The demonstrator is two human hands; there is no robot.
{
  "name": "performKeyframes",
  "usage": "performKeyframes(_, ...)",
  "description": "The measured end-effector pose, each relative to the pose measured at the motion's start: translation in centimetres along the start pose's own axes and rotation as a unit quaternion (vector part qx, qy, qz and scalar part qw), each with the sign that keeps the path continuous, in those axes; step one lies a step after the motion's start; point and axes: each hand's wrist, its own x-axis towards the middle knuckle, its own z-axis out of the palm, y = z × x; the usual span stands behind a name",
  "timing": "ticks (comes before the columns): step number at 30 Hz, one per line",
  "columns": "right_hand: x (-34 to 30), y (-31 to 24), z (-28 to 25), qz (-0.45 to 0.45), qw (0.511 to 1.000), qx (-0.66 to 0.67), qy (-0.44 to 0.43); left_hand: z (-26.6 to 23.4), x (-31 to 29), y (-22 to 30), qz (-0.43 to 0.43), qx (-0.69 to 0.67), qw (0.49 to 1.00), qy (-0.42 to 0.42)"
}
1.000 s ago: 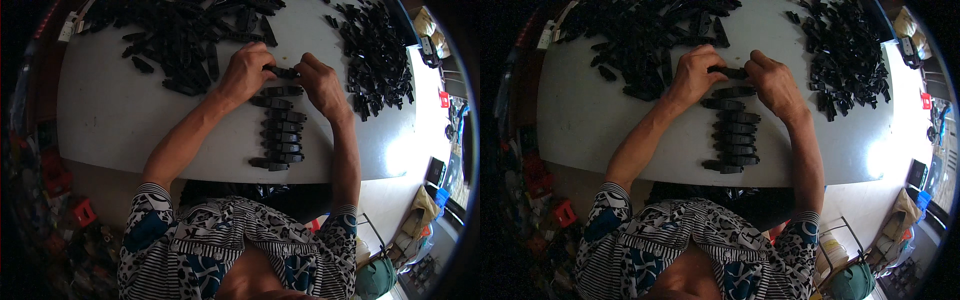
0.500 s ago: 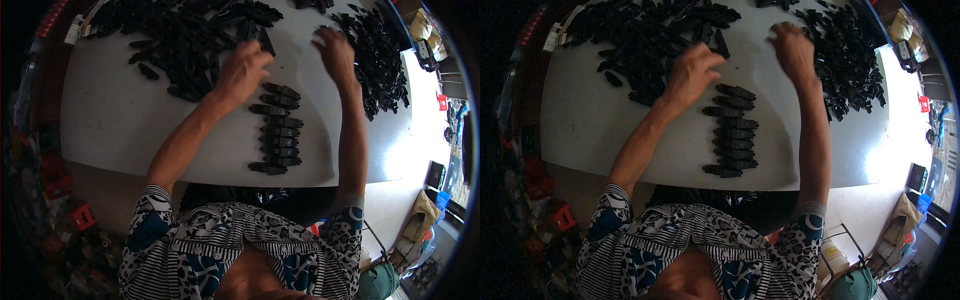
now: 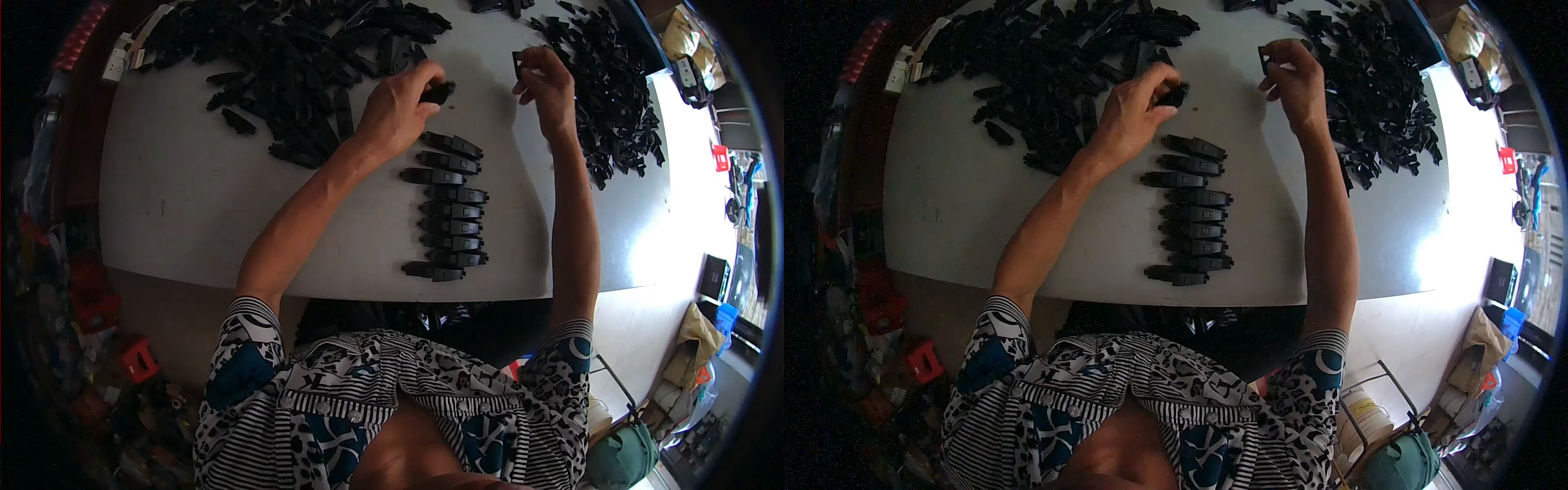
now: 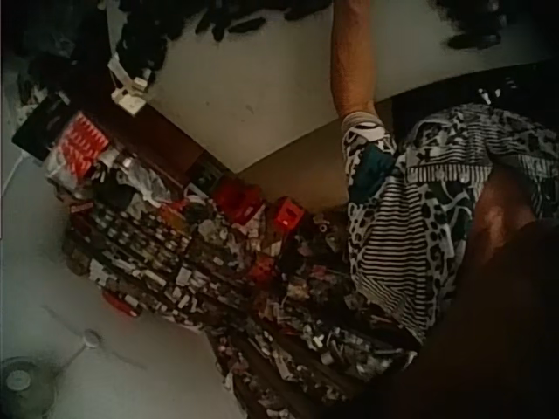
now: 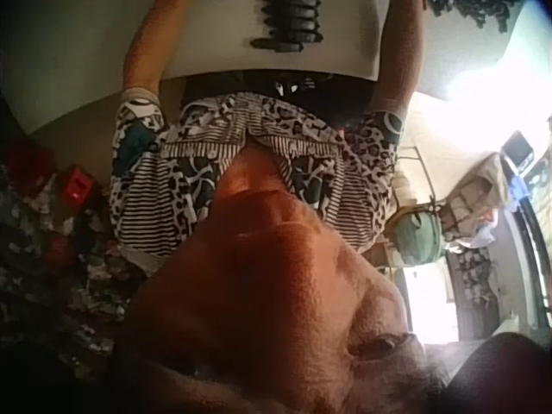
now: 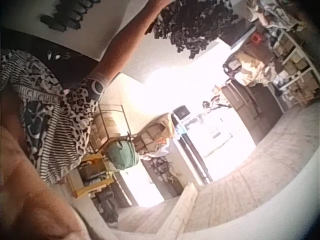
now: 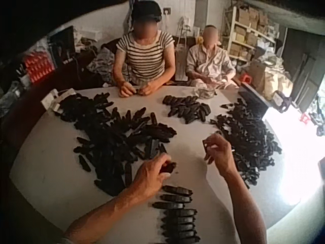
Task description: Assembling small black plastic components by hand on a table.
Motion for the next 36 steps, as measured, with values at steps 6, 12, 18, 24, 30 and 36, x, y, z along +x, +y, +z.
performKeyframes(6,-3.0,0.6,-0.2,0.154,0.939,0.303,-0.063,1.1,0.9,0.6,-0.104,-0.1,0.989,-0.019)
performKeyframes(12,-5.1,-3.7,1.5,0.052,0.989,0.058,-0.128,1.9,-0.5,-0.6,0.03,0.13,0.99,0.037)
performKeyframes(18,-5.4,-4.6,2.3,-0.114,0.969,-0.164,-0.144,1.5,-0.5,-0.6,0.031,0.1,0.995,0.002)
performKeyframes(24,-5.3,-4.7,2.3,-0.152,0.943,-0.255,-0.15,1.5,-0.6,-1.3,0.04,0.08,0.996,0.004)
performKeyframes(30,-5.7,-4.1,2.4,-0.201,0.936,-0.25,-0.145,1.5,-0.6,-1.1,0.065,0.091,0.993,0.018)
performKeyframes(36,-5.0,-3.4,2.4,-0.219,0.942,-0.202,-0.156,1.5,-0.2,-1.1,0.081,0.085,0.993,0.005)
